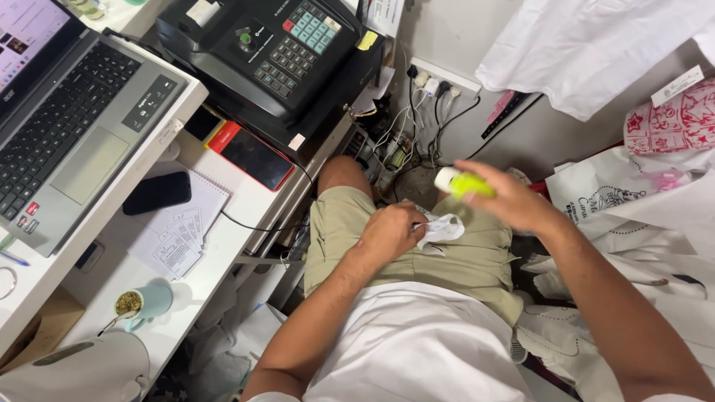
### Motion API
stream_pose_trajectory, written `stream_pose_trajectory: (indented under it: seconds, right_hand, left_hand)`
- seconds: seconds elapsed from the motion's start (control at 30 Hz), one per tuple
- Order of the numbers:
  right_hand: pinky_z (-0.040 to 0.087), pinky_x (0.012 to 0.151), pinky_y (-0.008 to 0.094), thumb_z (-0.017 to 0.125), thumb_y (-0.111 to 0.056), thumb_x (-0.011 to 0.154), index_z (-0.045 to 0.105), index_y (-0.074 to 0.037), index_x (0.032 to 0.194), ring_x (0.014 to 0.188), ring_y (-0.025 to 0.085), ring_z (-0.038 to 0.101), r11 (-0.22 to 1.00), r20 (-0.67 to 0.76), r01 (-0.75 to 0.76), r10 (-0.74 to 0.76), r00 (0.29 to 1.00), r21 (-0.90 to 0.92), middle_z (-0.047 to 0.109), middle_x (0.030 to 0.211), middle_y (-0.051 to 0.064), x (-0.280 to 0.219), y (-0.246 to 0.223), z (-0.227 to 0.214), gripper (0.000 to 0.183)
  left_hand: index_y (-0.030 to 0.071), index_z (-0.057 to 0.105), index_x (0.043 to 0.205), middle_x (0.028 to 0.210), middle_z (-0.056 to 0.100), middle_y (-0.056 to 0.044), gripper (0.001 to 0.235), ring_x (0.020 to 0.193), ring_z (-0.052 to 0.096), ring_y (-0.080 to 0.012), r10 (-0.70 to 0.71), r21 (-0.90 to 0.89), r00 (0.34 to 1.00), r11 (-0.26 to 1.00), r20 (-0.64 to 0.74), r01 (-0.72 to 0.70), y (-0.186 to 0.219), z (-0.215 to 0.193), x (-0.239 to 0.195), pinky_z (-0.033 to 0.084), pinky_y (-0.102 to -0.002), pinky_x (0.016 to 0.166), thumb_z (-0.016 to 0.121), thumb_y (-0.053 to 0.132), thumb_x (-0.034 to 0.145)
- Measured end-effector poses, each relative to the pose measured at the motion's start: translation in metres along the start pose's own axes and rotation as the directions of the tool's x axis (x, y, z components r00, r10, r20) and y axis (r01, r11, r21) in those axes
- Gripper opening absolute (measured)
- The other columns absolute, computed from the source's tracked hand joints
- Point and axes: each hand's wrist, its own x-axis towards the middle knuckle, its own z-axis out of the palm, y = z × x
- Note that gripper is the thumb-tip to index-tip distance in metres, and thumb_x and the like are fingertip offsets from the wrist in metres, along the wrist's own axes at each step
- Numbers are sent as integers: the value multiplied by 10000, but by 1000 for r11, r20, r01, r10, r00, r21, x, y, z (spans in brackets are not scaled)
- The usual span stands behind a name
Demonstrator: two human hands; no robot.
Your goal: The person is stapling paper tags or receipts onto white plastic shopping bags at a checkout counter.
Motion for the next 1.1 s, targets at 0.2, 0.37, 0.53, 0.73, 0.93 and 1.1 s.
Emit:
stream_pose_trajectory:
  seconds: [0.2, 0.37, 0.53, 0.73, 0.93, 1.1]
  right_hand:
    - [572, 1072, 552, 921, -772, 988, 794, -267, 1668, 1335, 264, 742, 506, 297, 280, -49, 954, -816, 823, 1429, 7, -13, -31, 19, 856]
    - [532, 1044, 546, 931, -793, 934, 816, -285, 1548, 1284, 225, 707, 332, 324, 326, -61, 944, -885, 812, 1350, -46, -9, -12, 34, 805]
    - [548, 1032, 551, 947, -795, 868, 835, -248, 1435, 1246, 259, 735, 249, 375, 398, -136, 917, -883, 825, 1265, -14, 5, 23, 45, 796]
    - [639, 948, 568, 950, -818, 834, 857, -285, 1368, 1254, 275, 796, 311, 369, 395, -142, 919, -864, 894, 1283, -29, 9, 21, 41, 760]
    - [681, 948, 585, 925, -835, 901, 859, -255, 1380, 1231, 315, 836, 437, 387, 409, -142, 911, -801, 896, 1201, -1, 16, 25, 41, 755]
    - [680, 946, 580, 932, -777, 959, 867, -265, 1355, 1214, 316, 850, 470, 363, 407, -184, 913, -783, 900, 1191, -9, 14, 31, 45, 651]
  left_hand:
    - [158, 998, 1239, 1078, 885, -119, 242, 1014, 921, -411, -19, 11, 1000, 1000, -20, 19, 6, -3, 2, 757, -548, 881, 821, 306, 1168]
    - [149, 1000, 1225, 1090, 901, -137, 245, 1017, 925, -437, -29, 8, 999, 1000, -31, 29, 6, 0, 4, 759, -574, 879, 827, 308, 1156]
    - [130, 1006, 1242, 1089, 922, -153, 266, 1019, 934, -448, -38, 4, 998, 999, -49, 38, 7, 4, 8, 766, -587, 888, 843, 313, 1137]
    - [99, 904, 1443, 1137, 901, -164, 491, 1132, 925, -447, -101, -145, 987, 986, -127, 82, 22, -16, -6, 763, -628, 962, 943, 390, 1050]
    - [-29, 845, 1601, 1399, 889, -303, 776, 1423, 840, -561, 87, -381, 985, 914, -149, -138, -5, 14, -4, 681, -656, 1232, 1127, 340, 979]
    - [28, 895, 1561, 1366, 925, -261, 640, 1409, 861, -514, 94, -440, 978, 882, -186, -168, -19, 20, 1, 686, -616, 1212, 1121, 256, 1008]
